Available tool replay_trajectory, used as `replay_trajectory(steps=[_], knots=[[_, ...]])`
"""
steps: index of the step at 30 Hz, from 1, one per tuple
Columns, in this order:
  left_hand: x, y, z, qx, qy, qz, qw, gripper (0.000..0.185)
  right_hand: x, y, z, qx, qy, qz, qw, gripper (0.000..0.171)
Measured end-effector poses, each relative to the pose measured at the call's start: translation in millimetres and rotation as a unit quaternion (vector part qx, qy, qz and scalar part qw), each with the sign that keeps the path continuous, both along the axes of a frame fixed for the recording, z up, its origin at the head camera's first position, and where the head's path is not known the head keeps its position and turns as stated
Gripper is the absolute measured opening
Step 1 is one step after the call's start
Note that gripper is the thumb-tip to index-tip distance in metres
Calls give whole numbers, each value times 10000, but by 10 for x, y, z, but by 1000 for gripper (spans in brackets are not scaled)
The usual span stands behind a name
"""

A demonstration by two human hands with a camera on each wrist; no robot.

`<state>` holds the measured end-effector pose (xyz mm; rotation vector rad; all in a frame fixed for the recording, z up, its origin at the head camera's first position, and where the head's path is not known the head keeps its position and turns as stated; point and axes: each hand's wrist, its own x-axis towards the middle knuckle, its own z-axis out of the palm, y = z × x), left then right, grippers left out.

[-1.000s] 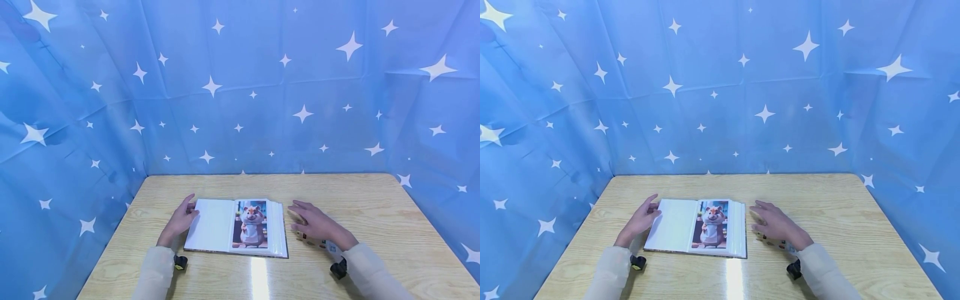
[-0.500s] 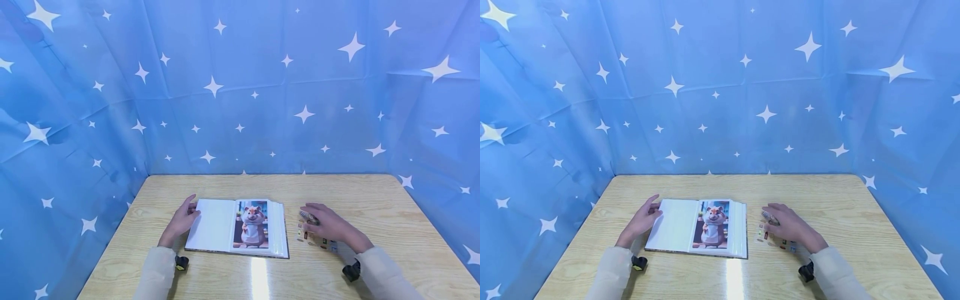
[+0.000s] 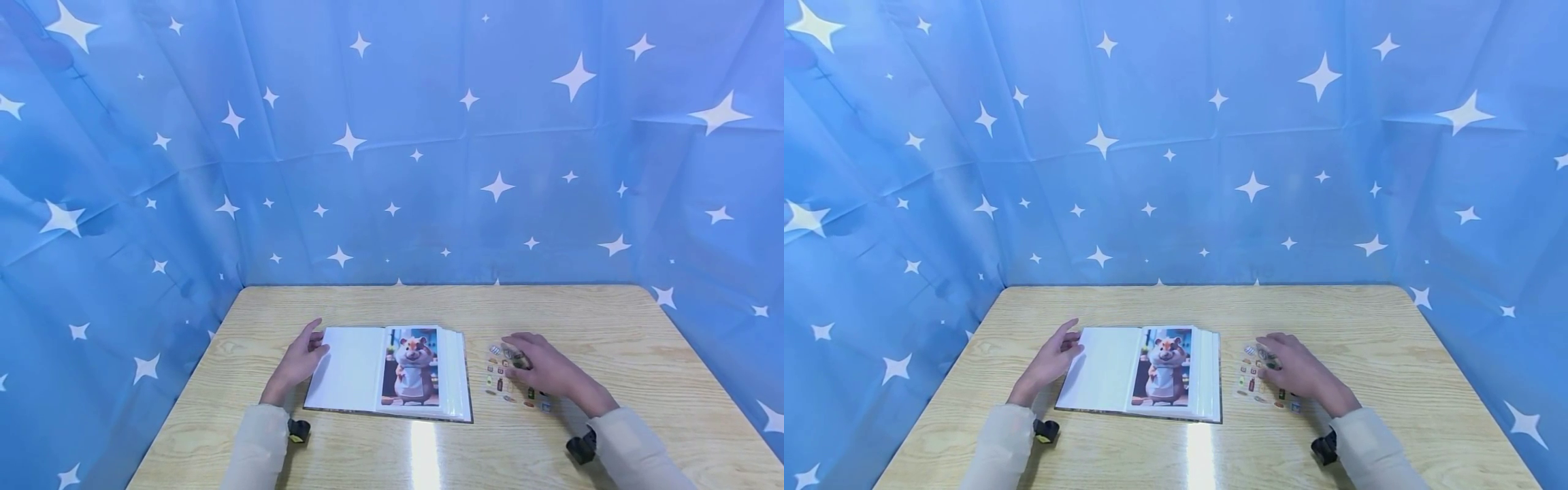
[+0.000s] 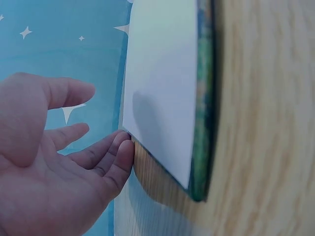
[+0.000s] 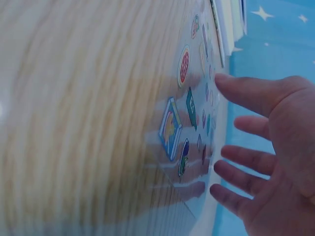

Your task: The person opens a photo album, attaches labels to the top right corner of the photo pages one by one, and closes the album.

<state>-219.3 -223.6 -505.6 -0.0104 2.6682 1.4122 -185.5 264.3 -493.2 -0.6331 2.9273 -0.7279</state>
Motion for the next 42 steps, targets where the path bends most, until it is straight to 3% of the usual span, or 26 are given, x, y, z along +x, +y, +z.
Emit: replay_trajectory(steps=[11,24,42], knots=[[5,19,51,-3,131,-50,9999,62,-44,-12,-23,137,-247,-332,9990,61],[12,133,131,34,165,-140,9998,60,-54,-1,-32,77,-148,-391,9991,59],[21,350,273,-10,679,-463,9966,56,-108,61,-64,-311,-341,-364,9983,60]])
